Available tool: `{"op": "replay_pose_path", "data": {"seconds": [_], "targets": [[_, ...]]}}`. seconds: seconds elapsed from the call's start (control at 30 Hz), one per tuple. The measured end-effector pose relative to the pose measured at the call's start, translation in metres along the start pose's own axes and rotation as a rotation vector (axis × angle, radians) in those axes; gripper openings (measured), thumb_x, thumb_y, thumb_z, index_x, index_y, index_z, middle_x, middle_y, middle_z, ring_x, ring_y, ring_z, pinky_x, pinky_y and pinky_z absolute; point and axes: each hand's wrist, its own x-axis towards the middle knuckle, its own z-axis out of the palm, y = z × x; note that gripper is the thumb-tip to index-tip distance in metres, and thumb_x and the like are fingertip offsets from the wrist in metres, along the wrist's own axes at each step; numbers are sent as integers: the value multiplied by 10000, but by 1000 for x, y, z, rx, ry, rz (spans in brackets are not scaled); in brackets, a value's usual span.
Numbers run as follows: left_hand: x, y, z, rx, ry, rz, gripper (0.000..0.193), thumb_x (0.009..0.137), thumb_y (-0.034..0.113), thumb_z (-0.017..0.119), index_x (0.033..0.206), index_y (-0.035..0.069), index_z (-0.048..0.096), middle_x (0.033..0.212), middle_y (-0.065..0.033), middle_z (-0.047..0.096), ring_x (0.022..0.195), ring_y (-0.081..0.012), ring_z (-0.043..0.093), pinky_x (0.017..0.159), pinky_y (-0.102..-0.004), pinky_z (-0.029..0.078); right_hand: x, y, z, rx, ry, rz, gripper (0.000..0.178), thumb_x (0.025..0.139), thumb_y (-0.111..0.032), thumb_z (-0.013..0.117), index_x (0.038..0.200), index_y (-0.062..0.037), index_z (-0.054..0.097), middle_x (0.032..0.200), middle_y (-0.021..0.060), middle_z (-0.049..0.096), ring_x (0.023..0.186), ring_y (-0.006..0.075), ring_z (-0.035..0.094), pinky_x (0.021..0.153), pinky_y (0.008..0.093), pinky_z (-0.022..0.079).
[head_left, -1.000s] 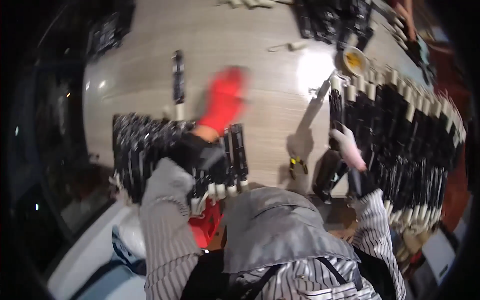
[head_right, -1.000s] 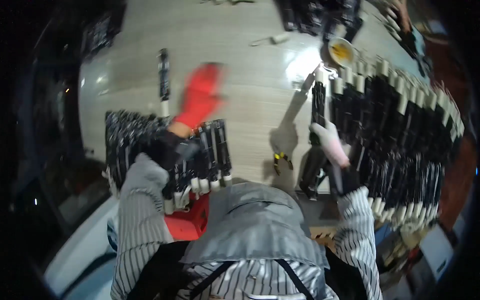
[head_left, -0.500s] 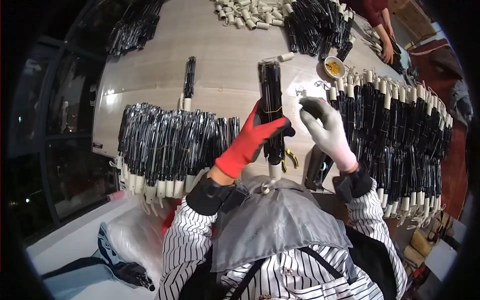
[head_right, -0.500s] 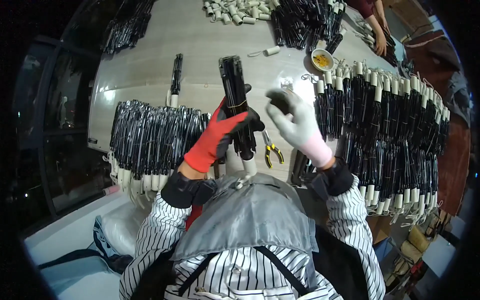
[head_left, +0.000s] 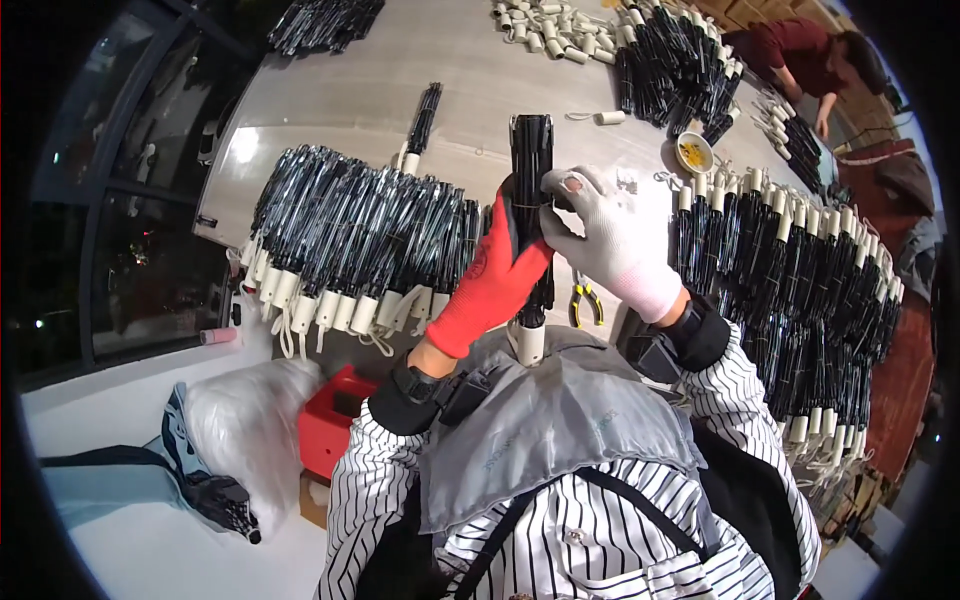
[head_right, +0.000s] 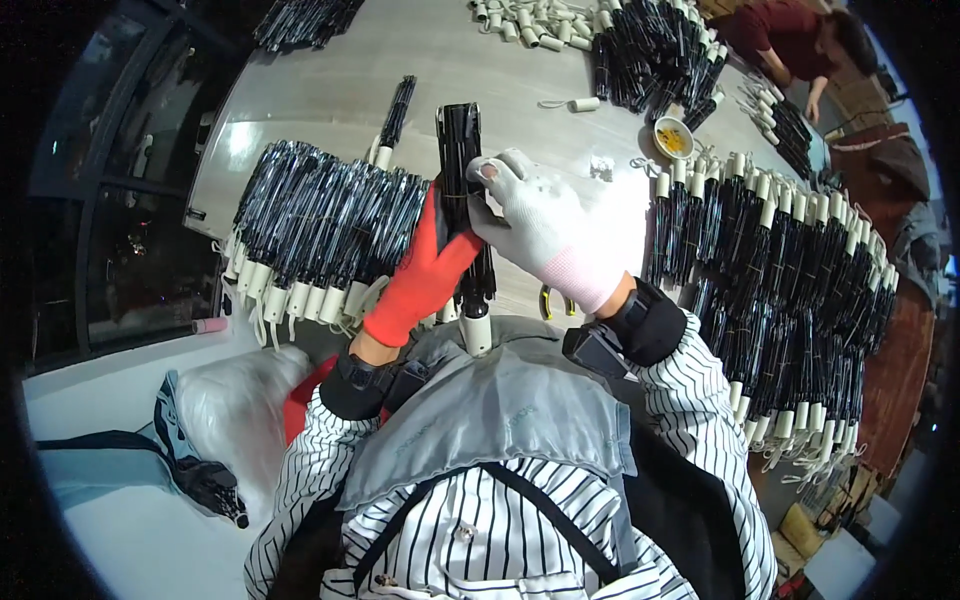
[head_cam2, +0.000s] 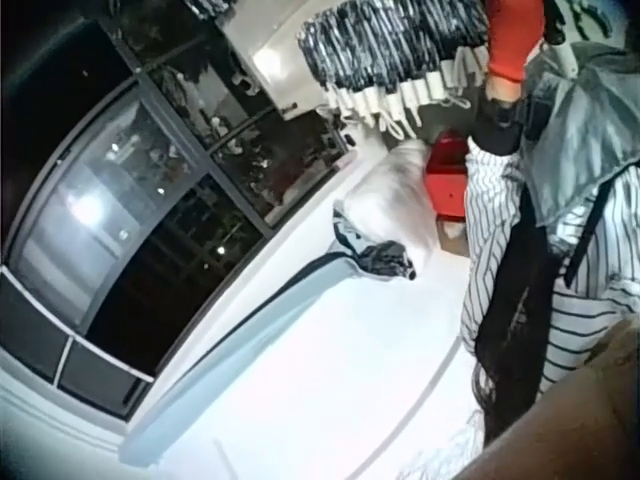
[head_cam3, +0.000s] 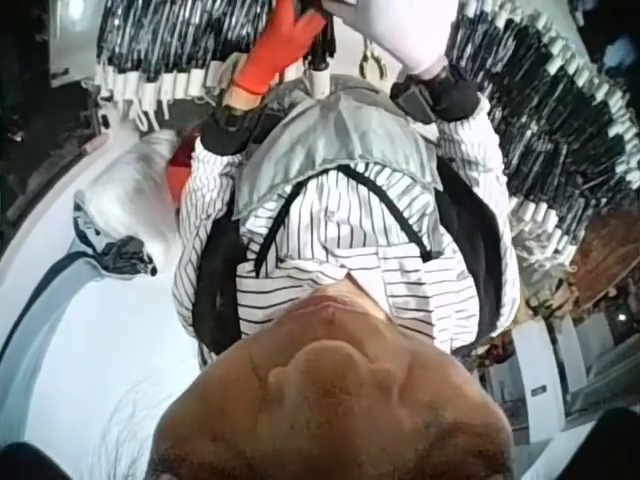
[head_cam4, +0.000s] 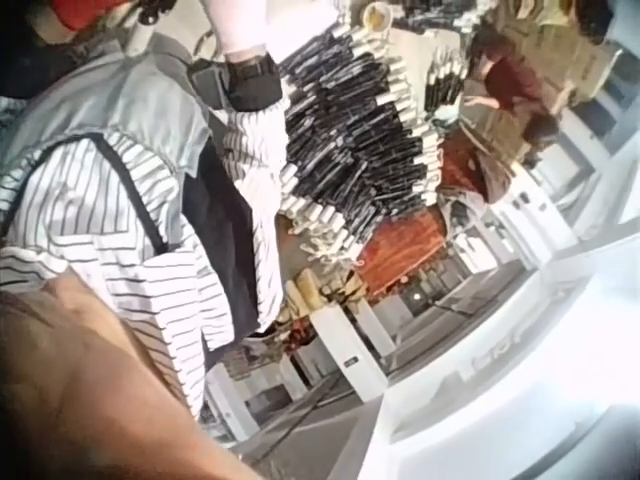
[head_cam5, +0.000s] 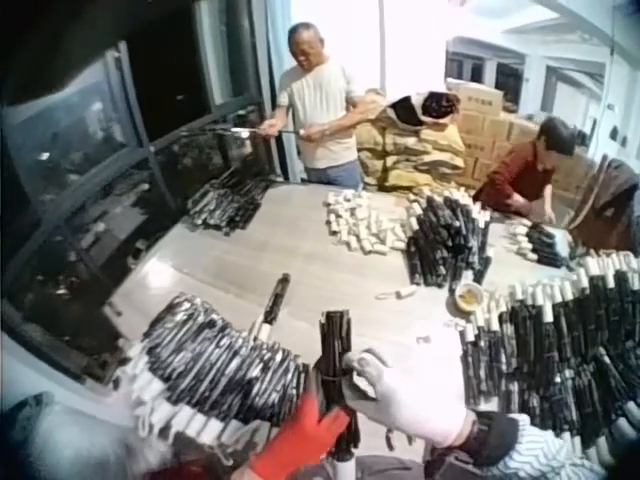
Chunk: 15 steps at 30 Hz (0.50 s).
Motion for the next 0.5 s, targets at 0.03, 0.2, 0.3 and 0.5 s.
{"op": "replay_pose_path", "data": {"seconds": [0.03, 0.2, 0.3, 0.5], "targets": [[1, 2, -1, -211, -22, -104, 721, 870, 5, 604, 1475, 21, 212, 1295, -266, 461, 1109, -330, 555, 989, -412, 404, -1, -1, -1, -92, -8, -32, 292, 775, -86, 696, 1054, -79, 608, 922, 68, 620, 842, 236, 627, 729, 339, 484], [-9, 6, 4, -535, 8, -273, 868, 860, 75, 646, 1510, 29, 71, 1319, -280, 434, 1105, -326, 556, 966, -377, 423, 0, -2, -2, -325, -44, -163, 248, 769, -108, 698, 999, -82, 609, 953, 90, 594, 833, 286, 594, 709, 376, 455], [-5, 13, 3, -775, 29, -376, 894, 840, 115, 676, 1511, 41, 90, 1235, -254, 503, 1063, -295, 584, 906, -358, 452, 3, -3, -3, -351, -8, -239, 221, 781, -108, 683, 984, -65, 605, 929, 87, 585, 813, 270, 585, 689, 366, 443], [9, 5, -5, -754, -51, -698, 904, 768, 158, 738, 1492, 75, 204, 1064, -192, 618, 975, -272, 631, 803, -335, 490, 9, -28, -28, 730, 204, 335, 126, 857, -84, 613, 961, -17, 589, 781, 14, 544, 698, 105, 519, 621, 258, 401]]}}
